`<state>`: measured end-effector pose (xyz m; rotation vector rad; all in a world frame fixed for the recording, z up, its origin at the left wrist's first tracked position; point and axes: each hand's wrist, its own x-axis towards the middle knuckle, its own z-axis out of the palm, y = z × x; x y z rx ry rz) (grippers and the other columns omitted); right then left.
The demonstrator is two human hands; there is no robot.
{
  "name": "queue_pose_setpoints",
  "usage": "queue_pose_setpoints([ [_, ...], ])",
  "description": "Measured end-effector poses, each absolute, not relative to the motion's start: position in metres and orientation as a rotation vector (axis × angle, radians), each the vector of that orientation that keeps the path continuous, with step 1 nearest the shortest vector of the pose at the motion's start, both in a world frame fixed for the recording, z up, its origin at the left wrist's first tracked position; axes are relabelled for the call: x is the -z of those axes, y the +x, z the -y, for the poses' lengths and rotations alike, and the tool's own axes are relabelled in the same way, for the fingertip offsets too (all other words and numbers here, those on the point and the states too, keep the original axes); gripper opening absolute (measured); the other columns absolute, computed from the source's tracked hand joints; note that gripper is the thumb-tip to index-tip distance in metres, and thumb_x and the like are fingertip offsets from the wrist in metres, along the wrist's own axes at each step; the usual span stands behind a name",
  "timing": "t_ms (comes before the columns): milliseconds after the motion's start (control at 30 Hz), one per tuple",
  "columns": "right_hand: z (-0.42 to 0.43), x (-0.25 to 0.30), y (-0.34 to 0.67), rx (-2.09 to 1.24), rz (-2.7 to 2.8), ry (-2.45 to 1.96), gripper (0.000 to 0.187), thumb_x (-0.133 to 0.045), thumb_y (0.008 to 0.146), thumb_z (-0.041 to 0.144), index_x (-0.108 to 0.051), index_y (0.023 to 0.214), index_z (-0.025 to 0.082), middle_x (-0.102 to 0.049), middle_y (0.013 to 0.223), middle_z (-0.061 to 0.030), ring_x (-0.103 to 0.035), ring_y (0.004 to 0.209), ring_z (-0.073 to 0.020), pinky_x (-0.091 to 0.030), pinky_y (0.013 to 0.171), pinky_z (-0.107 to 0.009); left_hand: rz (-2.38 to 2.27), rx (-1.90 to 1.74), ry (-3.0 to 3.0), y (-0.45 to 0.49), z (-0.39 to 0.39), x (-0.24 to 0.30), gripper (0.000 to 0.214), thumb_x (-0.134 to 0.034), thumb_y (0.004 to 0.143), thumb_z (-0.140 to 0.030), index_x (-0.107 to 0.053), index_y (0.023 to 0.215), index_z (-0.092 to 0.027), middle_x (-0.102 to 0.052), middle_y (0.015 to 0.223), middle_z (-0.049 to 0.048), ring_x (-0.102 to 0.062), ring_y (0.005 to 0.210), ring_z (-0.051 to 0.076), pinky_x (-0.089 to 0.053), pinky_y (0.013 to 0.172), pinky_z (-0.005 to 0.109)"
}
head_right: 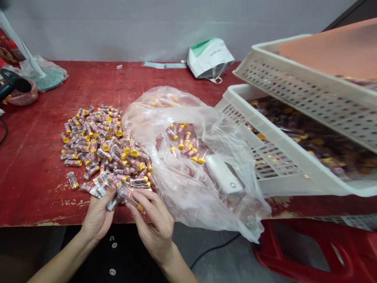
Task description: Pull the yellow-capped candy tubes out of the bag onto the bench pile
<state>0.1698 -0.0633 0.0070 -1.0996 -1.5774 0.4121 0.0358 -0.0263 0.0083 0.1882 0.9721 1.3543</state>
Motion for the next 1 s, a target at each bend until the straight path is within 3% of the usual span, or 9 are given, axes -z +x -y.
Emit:
queue_pose_setpoints([
  [133, 0.07, -0.015, 0.179, -0.735, 1.779, -1.049, 0.058, -0.044, 0.092, -0.001, -0.046, 0.146, 0.02, -0.055, 0.138, -0.0143, -0.053, 0.13, -0.0233, -0.048, 0.107, -0.04, -0.999, -1.373, 0.226, 0.031, 0.025, -0.006, 0.054, -0.088, 0.063, -0.023, -0.068, 0.112, -0.024, -0.076, 0.1, 0.0025, -0.069, 0.097, 0.019, -0.049, 0.095, 0.035],
  [200, 0.071, -0.015, 0.181, -0.79, 1.797, -1.029, 0.061, -0.042, 0.093, -0.001, -0.042, 0.149, 0.022, -0.052, 0.141, -0.0135, -0.051, 0.133, -0.0227, -0.046, 0.11, -0.04, -1.015, -1.358, 0.263, 0.029, 0.025, -0.008, 0.054, -0.089, 0.061, -0.024, -0.069, 0.11, -0.023, -0.076, 0.097, 0.0028, -0.069, 0.093, 0.018, -0.05, 0.092, 0.034],
  [333, 0.068, -0.007, 0.176, -0.69, 1.68, -1.027, 0.062, -0.05, 0.09, -0.003, -0.049, 0.145, 0.026, -0.057, 0.138, -0.0109, -0.058, 0.126, -0.0215, -0.05, 0.106, -0.037, -1.006, -1.307, 0.38, 0.031, 0.029, -0.011, 0.05, -0.09, 0.058, -0.025, -0.071, 0.105, -0.021, -0.076, 0.093, 0.0042, -0.069, 0.089, 0.02, -0.052, 0.089, 0.035],
  [467, 0.062, 0.001, 0.165, -0.599, 1.473, -1.045, 0.053, -0.059, 0.085, -0.006, -0.068, 0.123, 0.03, -0.072, 0.115, -0.005, -0.069, 0.104, -0.0186, -0.057, 0.091, -0.032, -1.014, -1.302, 0.423, 0.036, 0.035, -0.01, 0.044, -0.09, 0.058, -0.023, -0.073, 0.099, -0.02, -0.076, 0.091, 0.004, -0.069, 0.087, 0.019, -0.053, 0.087, 0.034],
  [600, 0.06, 0.004, 0.16, -0.56, 1.322, -1.088, 0.045, -0.066, 0.082, -0.004, -0.076, 0.109, 0.031, -0.076, 0.101, -0.0027, -0.072, 0.09, -0.0179, -0.058, 0.081, -0.031, -1.006, -1.293, 0.421, 0.04, 0.035, -0.008, 0.041, -0.09, 0.058, -0.02, -0.073, 0.096, -0.02, -0.076, 0.092, 0.0031, -0.069, 0.09, 0.018, -0.052, 0.089, 0.032],
  [800, 0.05, 0.009, 0.161, -0.634, 1.2, -1.129, 0.034, -0.068, 0.083, 0.002, -0.078, 0.099, 0.03, -0.077, 0.097, -0.0022, -0.072, 0.089, -0.0175, -0.059, 0.08, -0.031, -1.011, -1.308, 0.384, 0.045, 0.029, -0.005, 0.043, -0.088, 0.062, -0.022, -0.072, 0.102, -0.02, -0.076, 0.097, 0.0032, -0.069, 0.095, 0.018, -0.051, 0.093, 0.033],
  [1000, -0.014, 0.01, 0.158, -0.536, 1.178, -1.103, 0.021, -0.066, 0.087, 0.014, -0.077, 0.098, 0.028, -0.077, 0.098, -0.0035, -0.071, 0.095, -0.0203, -0.058, 0.086, -0.036, -0.939, -1.294, 0.245, 0.039, 0.02, -0.007, 0.034, -0.076, 0.078, -0.037, -0.068, 0.107, -0.02, -0.073, 0.103, 0.0075, -0.07, 0.099, 0.024, -0.056, 0.09, 0.042],
])
